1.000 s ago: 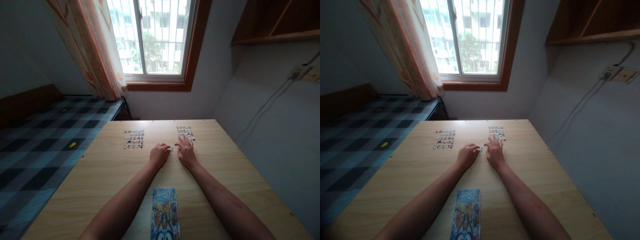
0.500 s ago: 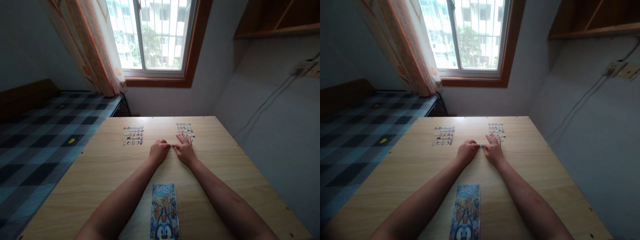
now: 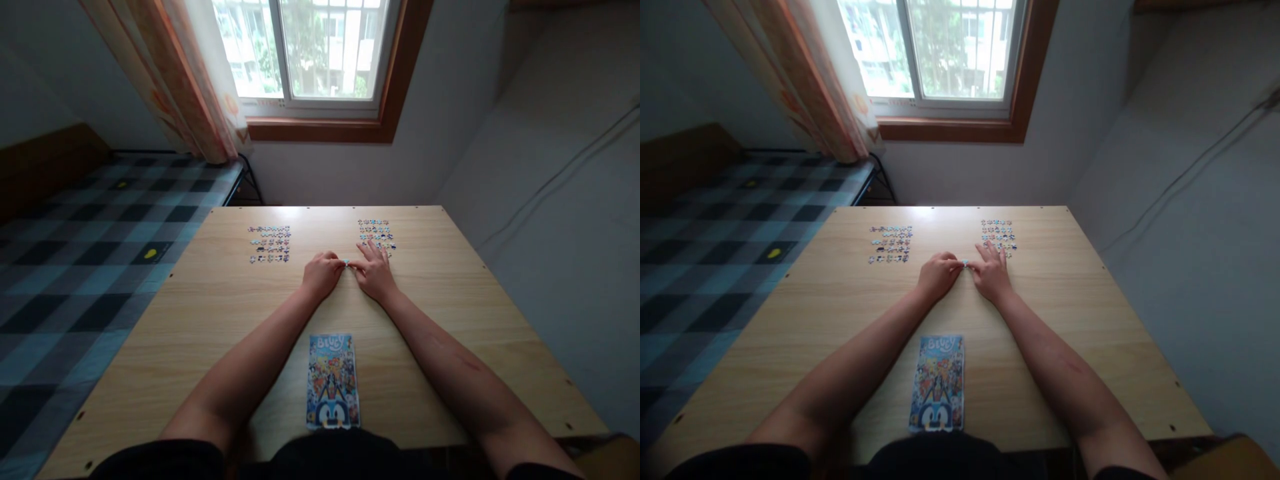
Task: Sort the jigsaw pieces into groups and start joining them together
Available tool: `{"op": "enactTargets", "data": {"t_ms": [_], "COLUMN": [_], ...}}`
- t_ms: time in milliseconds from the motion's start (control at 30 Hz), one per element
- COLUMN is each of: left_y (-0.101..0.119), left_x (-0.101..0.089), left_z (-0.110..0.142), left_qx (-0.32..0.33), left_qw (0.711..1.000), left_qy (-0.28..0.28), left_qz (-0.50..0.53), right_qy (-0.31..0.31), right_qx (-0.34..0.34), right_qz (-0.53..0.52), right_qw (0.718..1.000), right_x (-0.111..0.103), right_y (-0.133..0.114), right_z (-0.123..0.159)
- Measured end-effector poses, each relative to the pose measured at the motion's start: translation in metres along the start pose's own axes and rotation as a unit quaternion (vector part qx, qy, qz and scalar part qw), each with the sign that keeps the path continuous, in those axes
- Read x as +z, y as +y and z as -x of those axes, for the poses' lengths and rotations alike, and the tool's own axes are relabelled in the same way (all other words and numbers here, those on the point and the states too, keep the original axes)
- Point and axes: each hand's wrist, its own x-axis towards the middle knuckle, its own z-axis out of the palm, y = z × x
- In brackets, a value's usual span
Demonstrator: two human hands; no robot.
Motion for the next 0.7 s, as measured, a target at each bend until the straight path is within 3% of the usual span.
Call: {"op": "enactTargets", "data": {"t_ms": [700], "left_y": [0.0007], "left_x": [-0.0049], "left_z": [0.0049], "left_qx": [-0.019], "left_qw": [0.999], "left_qy": [-0.025], "left_qz": [0.019], "right_qy": [0.042], "right_qx": [0.008], "right_qz": [-0.04], "right_qw": [0.998], "right_x": [0.0086], "right_y": [0.0017], "right_z": [0.0026]}}
